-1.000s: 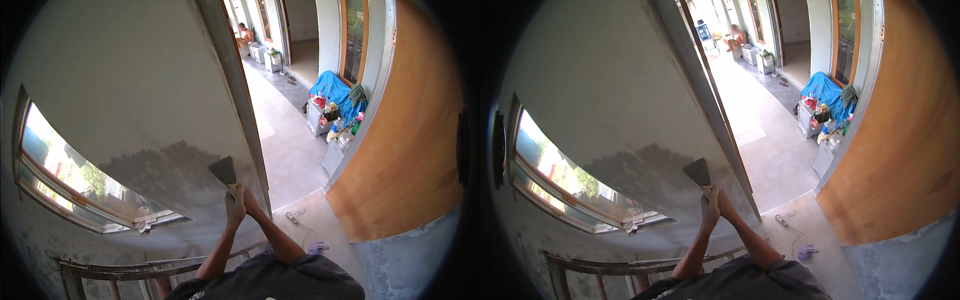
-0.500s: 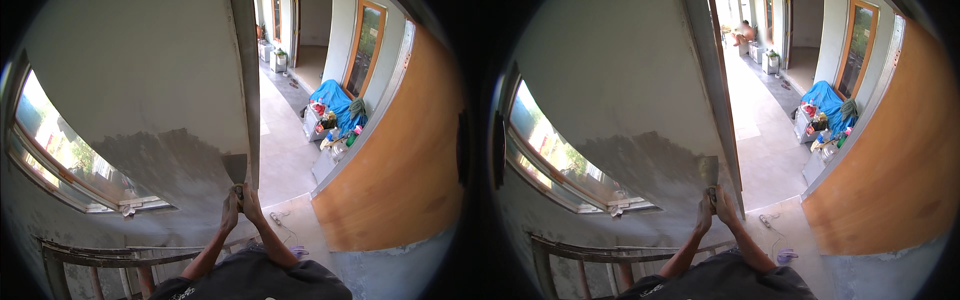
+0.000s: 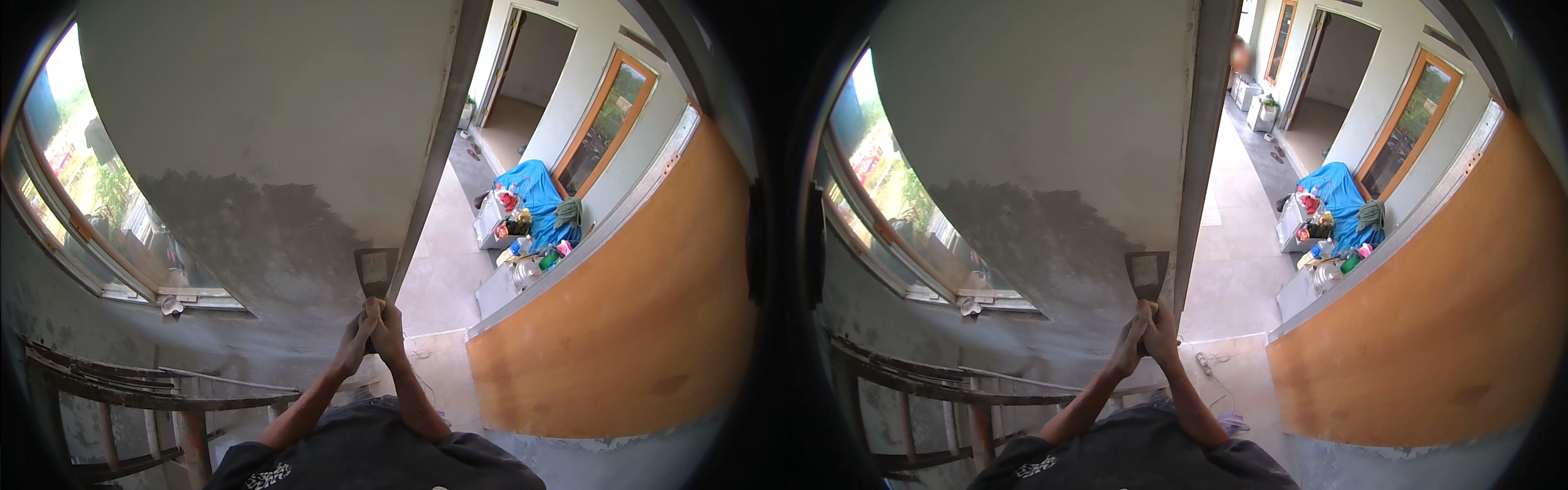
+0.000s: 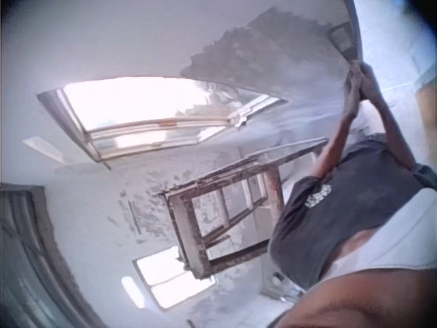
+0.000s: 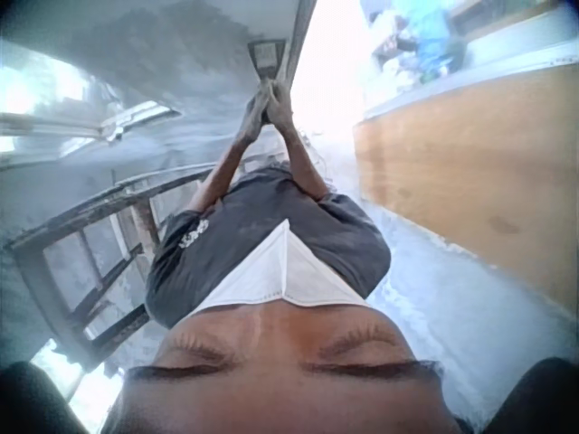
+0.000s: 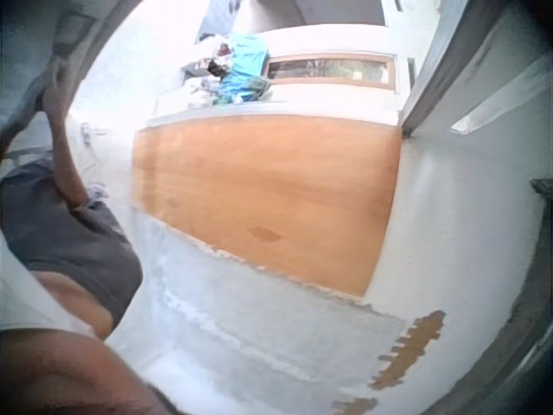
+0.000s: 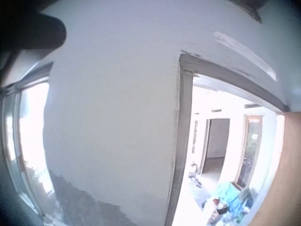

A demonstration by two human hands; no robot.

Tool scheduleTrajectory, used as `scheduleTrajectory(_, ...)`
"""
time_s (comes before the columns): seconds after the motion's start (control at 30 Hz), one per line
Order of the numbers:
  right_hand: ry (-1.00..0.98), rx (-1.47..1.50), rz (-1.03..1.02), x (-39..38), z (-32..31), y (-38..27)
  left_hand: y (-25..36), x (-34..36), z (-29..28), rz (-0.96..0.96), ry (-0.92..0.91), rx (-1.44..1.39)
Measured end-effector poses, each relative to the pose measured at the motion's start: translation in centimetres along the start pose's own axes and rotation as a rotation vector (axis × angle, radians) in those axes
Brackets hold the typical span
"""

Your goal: The person uses a putty knife to apply and smooth plaster onto an interior wall surface while standing on a ladder.

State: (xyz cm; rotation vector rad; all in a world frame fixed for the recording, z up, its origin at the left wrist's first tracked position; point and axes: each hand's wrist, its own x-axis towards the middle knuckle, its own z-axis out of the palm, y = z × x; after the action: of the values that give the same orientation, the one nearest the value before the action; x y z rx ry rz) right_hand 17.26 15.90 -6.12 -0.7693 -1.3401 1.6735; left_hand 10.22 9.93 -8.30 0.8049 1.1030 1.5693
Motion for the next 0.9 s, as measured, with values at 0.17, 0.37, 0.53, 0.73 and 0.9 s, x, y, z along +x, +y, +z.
scheduleTrajectory(0.17,-0.050,0.029,0.053,0.3,0.8,1.6,1.9,-0.4,1.1,-0.107,0.088,-0.201)
scheduleTrajectory(0.37,-0.055,-0.138,0.054,1.3,1.6,2.8,0.3,0.8,0.0,-0.064,0.254,-0.121)
scheduleTrajectory(0.53,-0.055,-0.161,0.040,1.7,2.3,1.1,2.8,0.8,0.9,-0.068,0.309,-0.116)
scheduleTrajectory(0.73,-0.017,-0.154,0.023,2.1,2.4,1.8,0.0,2.1,-0.4,-0.034,0.341,-0.044)
scheduleTrajectory(0.9,-0.026,-0.330,-0.030,2.5,2.9,1.1,-1.4,3.0,-1.0,0.005,0.378,-0.023)
